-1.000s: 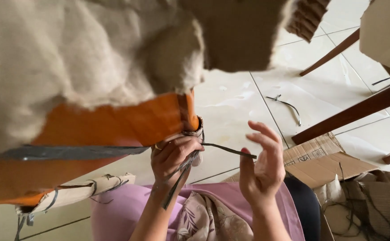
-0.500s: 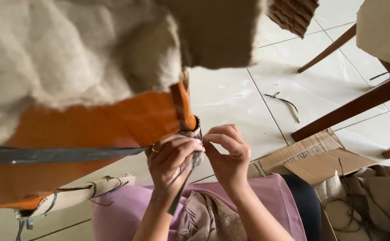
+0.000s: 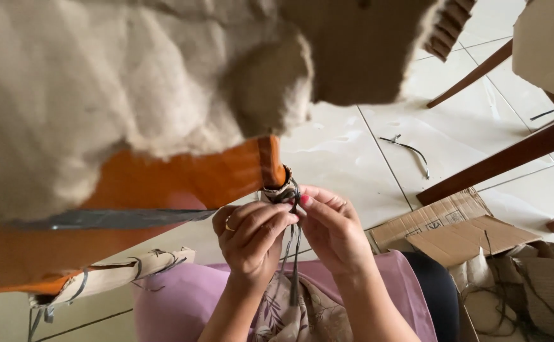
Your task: Securing cardboard protection to wooden chair legs using plastic ties
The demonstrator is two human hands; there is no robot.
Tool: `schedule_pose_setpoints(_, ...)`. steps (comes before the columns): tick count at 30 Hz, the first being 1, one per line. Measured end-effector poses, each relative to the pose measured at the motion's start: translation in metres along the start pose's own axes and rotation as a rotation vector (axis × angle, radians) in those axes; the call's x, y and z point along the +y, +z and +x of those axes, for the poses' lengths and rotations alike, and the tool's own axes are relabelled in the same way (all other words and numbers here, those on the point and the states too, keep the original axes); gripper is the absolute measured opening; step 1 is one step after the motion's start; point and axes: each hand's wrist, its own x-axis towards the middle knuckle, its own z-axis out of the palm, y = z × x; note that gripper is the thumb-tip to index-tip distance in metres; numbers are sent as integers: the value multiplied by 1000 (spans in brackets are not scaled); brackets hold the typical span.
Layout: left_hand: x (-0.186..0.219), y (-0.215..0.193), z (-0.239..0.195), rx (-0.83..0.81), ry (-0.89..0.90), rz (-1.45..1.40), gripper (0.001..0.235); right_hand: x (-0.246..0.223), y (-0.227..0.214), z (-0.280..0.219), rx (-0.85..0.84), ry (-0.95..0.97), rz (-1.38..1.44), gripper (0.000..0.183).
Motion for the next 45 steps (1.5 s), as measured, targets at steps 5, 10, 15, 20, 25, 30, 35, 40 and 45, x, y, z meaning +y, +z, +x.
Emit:
schedule_pose_setpoints(5,-1,12,-19,60,-84,-134,18,-6,5,-3,3,47,6,25)
schedule_pose_setpoints(10,0,36,-47,211,-674,-601,32,0,-5,-1,164,61,-76,13)
schedule_pose_setpoints(15,16,34,-35,78,-513,-355,29,5,-2,3,157,-14,-95,7)
schedule_pose_setpoints(20,9,38,-37,116,-510,-355,24,8,4,2,182,-99,-213,27)
schedule_pose_setpoints(25,-1,43,-44,191,-566,-653,13,-2,20,-2,198,-356,-839,36)
schedule_pose_setpoints(30,-8,43,-53,218,-763,-1026,12,-9,26,-11,251,-684,-1325,12)
schedule_pose_setpoints(35,-14,42,-54,321,-848,-1336,12,1,-3,-13,-7,-816,-1343,22)
schedule_pose_setpoints(40,-31,46,-74,442,-1024,-1496,51,-13,-10,-2,-479,-673,-1115,14)
schedule_pose_setpoints(45,-63,57,-155,470,-1444,-1523,30,-40,-33,16,-802,-891,-1914,28)
